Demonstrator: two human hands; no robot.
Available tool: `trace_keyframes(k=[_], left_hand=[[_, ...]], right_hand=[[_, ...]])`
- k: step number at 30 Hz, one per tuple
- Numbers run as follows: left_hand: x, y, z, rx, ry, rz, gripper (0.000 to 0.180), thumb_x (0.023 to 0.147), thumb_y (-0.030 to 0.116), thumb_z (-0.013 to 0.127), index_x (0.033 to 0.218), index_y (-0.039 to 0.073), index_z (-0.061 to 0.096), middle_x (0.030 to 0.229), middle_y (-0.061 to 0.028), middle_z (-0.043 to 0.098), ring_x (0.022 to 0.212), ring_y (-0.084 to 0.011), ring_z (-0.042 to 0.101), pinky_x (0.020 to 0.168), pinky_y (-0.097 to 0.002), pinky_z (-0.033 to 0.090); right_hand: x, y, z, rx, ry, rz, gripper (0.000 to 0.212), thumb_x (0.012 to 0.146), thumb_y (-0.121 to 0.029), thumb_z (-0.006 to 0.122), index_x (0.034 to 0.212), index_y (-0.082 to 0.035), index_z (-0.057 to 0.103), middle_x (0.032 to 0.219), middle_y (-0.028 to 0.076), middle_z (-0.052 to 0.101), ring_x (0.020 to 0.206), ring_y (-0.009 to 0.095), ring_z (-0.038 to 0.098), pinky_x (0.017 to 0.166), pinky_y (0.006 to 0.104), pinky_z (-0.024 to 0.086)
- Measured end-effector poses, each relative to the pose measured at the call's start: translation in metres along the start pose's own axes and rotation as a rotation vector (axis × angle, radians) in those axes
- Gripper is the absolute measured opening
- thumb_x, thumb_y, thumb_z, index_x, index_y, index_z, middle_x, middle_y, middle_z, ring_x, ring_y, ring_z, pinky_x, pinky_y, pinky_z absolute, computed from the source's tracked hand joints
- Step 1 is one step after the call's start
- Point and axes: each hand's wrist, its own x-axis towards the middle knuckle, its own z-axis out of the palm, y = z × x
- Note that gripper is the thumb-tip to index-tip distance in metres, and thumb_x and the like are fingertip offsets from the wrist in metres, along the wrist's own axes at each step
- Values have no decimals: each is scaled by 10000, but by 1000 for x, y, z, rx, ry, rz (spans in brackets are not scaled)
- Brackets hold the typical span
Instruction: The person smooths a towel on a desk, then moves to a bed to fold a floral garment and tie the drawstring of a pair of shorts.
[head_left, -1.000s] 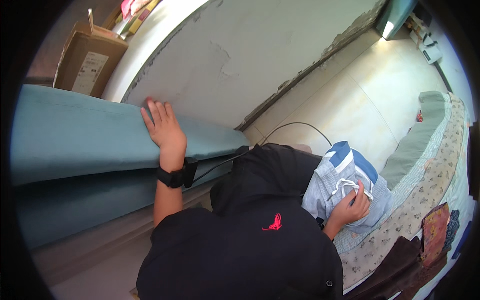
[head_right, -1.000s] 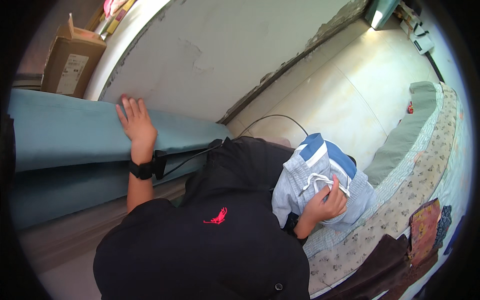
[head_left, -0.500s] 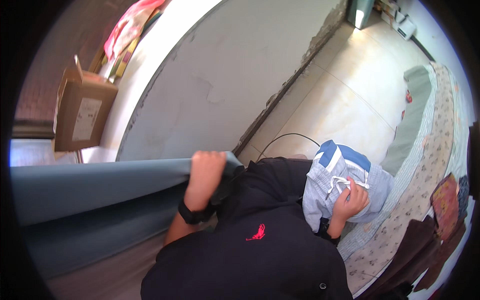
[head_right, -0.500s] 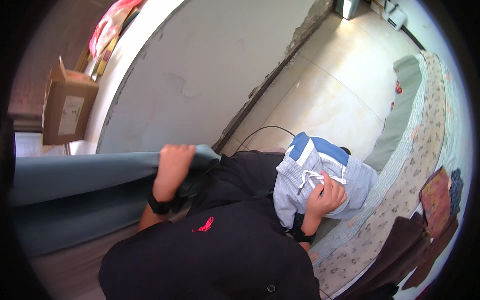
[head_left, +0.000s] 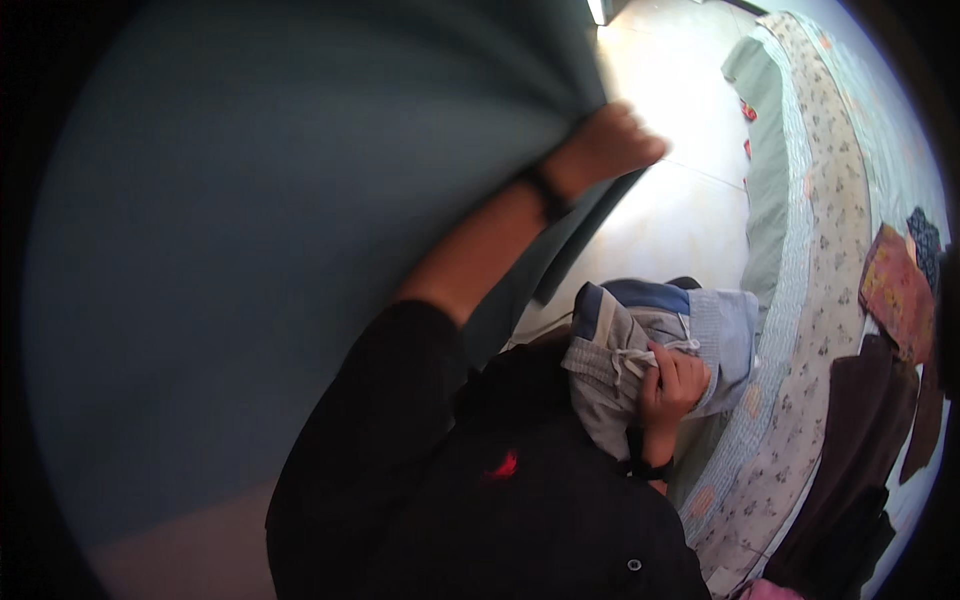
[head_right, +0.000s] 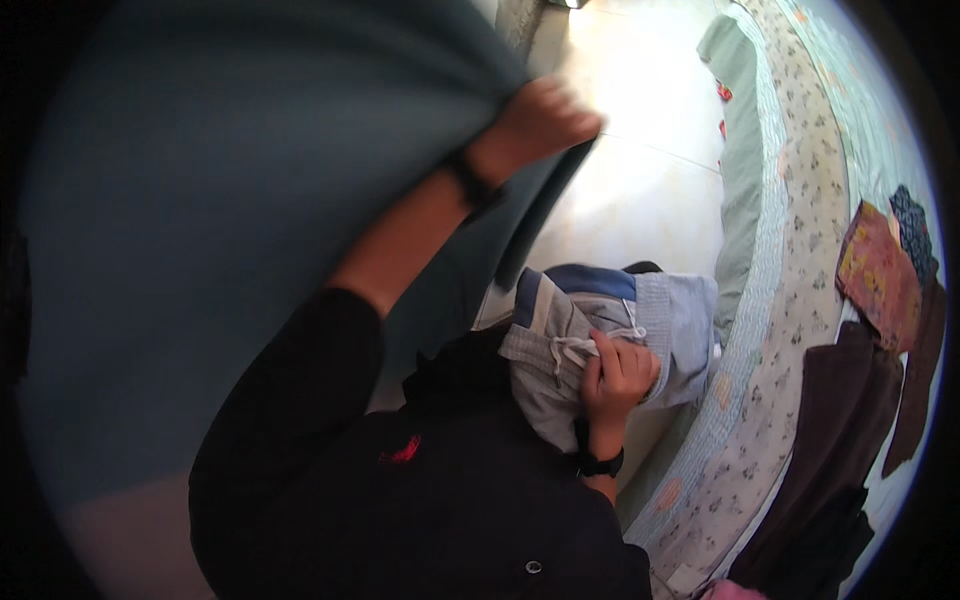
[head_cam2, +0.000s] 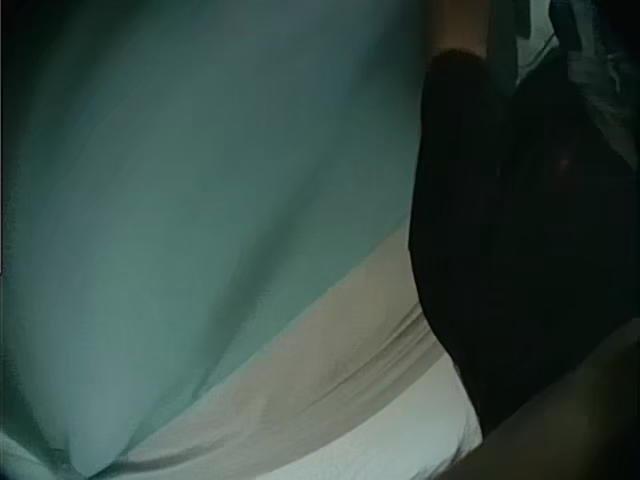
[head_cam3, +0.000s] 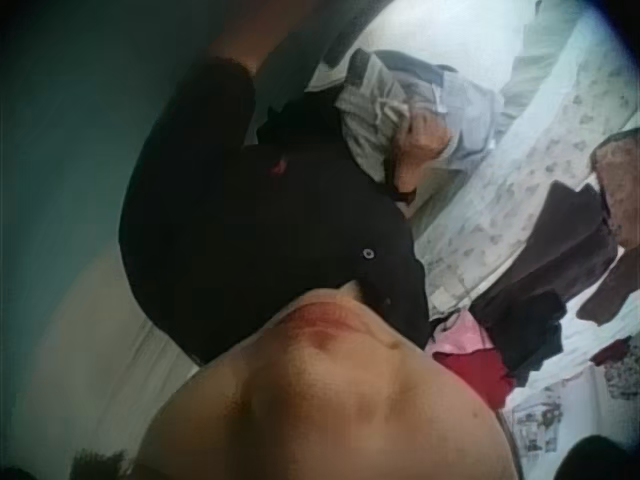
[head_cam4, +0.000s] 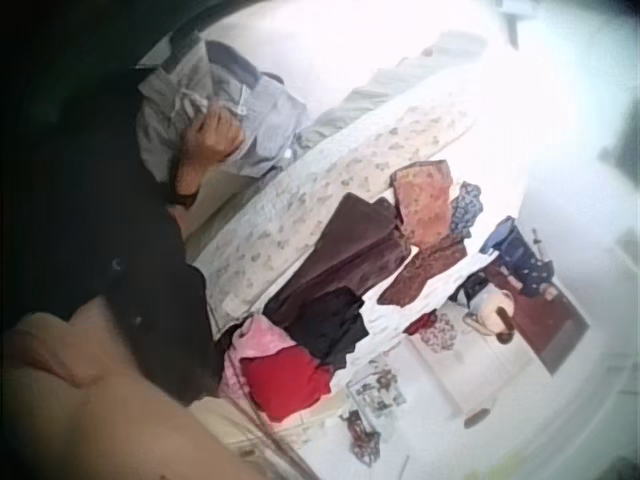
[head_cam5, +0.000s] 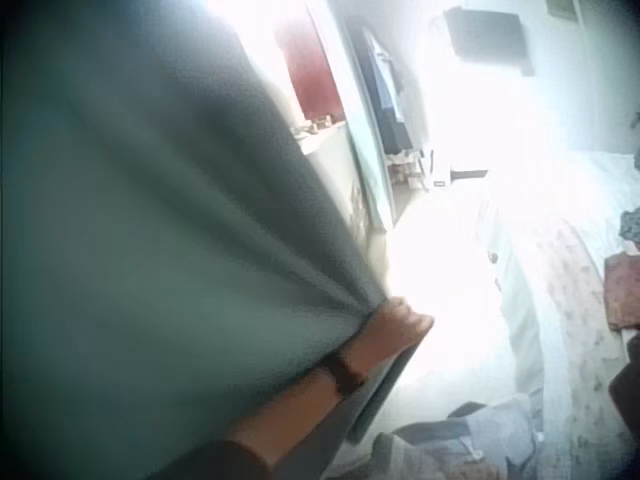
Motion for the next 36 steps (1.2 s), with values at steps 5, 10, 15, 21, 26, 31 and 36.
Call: trace_keyframes(k=[5, 10, 15, 21, 26, 31, 36], left_hand=[[126, 64, 39, -58, 125, 105, 182, 653, 183, 596, 549, 182, 447, 477, -19, 534, 491, -193, 584, 511, -319, 420], [128, 90, 31, -213, 213, 99, 137, 693, 187, 583, 594, 215, 492, 490, 3, 534, 496, -184, 580, 527, -336, 420], [50, 44, 13, -17, 73, 35, 217, 822, 290, 600, 630, 202, 552, 500, 6, 559, 498, -164, 592, 545, -326, 432], [19, 42, -4, 48, 46, 28, 128, 781, 259, 598, 665, 205, 595, 556, -5, 595, 553, -162, 612, 551, -307, 443], [44, 95, -13, 18, 89, 234, 20, 804, 227, 594, 797, 220, 611, 559, 34, 580, 555, -140, 595, 596, -290, 448], [58, 118, -12, -77, 111, 246, 66, 748, 190, 603, 801, 225, 622, 559, 54, 578, 559, -122, 593, 586, -286, 443], [69, 131, -5, -33, 115, 264, 79, 731, 177, 600, 789, 229, 614, 557, 69, 562, 582, -93, 590, 594, -251, 427]], right_hand=[[8, -7, 7, 35, -56, -59, 257, 672, -59, 643, 925, -101, 668, 835, 40, 579, 813, 240, 535, 753, 374, 391], [7, -6, 8, 14, -72, -27, 231, 680, -82, 652, 911, -93, 651, 798, 39, 548, 813, 234, 526, 754, 363, 399], [7, -5, 13, 72, 26, -61, 182, 696, -96, 633, 877, -86, 647, 772, 44, 556, 781, 241, 528, 725, 363, 394], [5, -3, 10, 15, 42, -19, 150, 698, -112, 628, 844, -85, 646, 764, 38, 561, 777, 218, 526, 727, 346, 385], [3, -8, 8, -21, 117, -49, 150, 704, -129, 629, 850, -96, 647, 786, 24, 561, 786, 208, 526, 731, 340, 389], [0, -14, 8, -90, 101, -45, 189, 686, -116, 635, 874, -102, 652, 784, 18, 559, 775, 209, 523, 721, 342, 395], [-5, -12, 6, -106, 78, 13, 211, 664, -126, 640, 873, -102, 651, 801, 14, 561, 777, 206, 520, 713, 338, 391]])
